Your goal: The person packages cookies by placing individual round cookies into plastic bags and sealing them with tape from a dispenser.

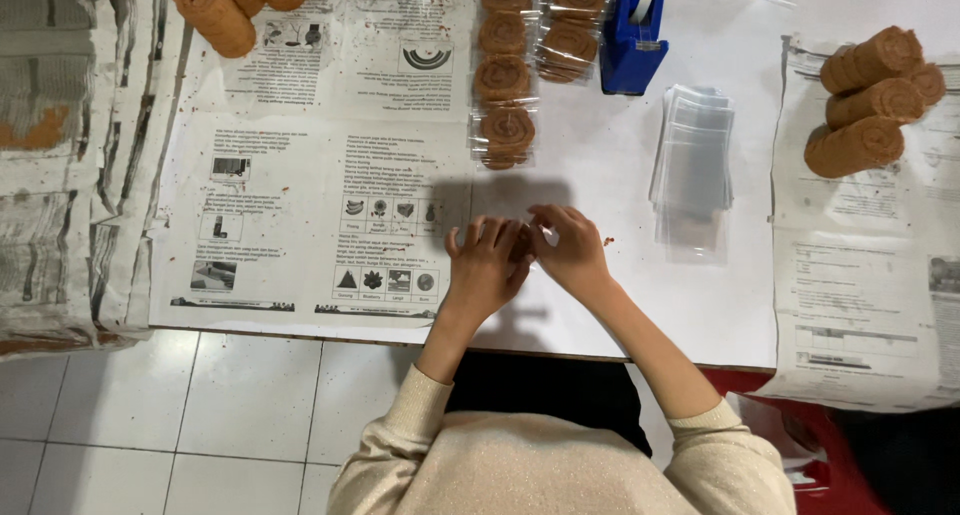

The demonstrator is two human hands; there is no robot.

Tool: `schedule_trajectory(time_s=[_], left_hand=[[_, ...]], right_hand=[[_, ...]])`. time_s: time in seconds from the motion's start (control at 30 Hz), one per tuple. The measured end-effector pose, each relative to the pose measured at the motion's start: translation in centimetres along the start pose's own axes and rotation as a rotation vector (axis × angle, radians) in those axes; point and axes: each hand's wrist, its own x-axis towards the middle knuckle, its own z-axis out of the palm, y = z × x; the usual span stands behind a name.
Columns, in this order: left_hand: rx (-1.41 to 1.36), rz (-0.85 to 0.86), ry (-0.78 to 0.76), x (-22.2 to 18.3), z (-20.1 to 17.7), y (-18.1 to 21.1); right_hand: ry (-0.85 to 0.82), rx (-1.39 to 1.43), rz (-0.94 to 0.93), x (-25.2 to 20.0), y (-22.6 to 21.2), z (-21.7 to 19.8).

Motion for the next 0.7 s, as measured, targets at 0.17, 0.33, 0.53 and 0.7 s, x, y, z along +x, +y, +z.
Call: schedule_trajectory(time_s=[0.17,0.33,0.53,0.7], left_hand=[[-0.035,0.006,-0.01,0.3,0.0,-0.2],[-0.075,-0.052,-0.109,0.8,-0.6,-0.1],[-0.201,-0.136,0.003,0.8,0.0,-0.5],[-0.271,-0.18,-0.108,0.5,-1.9,-1.4]], right_hand=[[0.004,0.101,0.015,0.4,0.4,-0.1],[0.1,0.076,-0.072,-0.9,-0.2,0.4],[0.144,-0.182,-0.26,-2.8,0.0,1.7],[0.252,-0.328,-0.353,-4.1,0.5,3.4]])
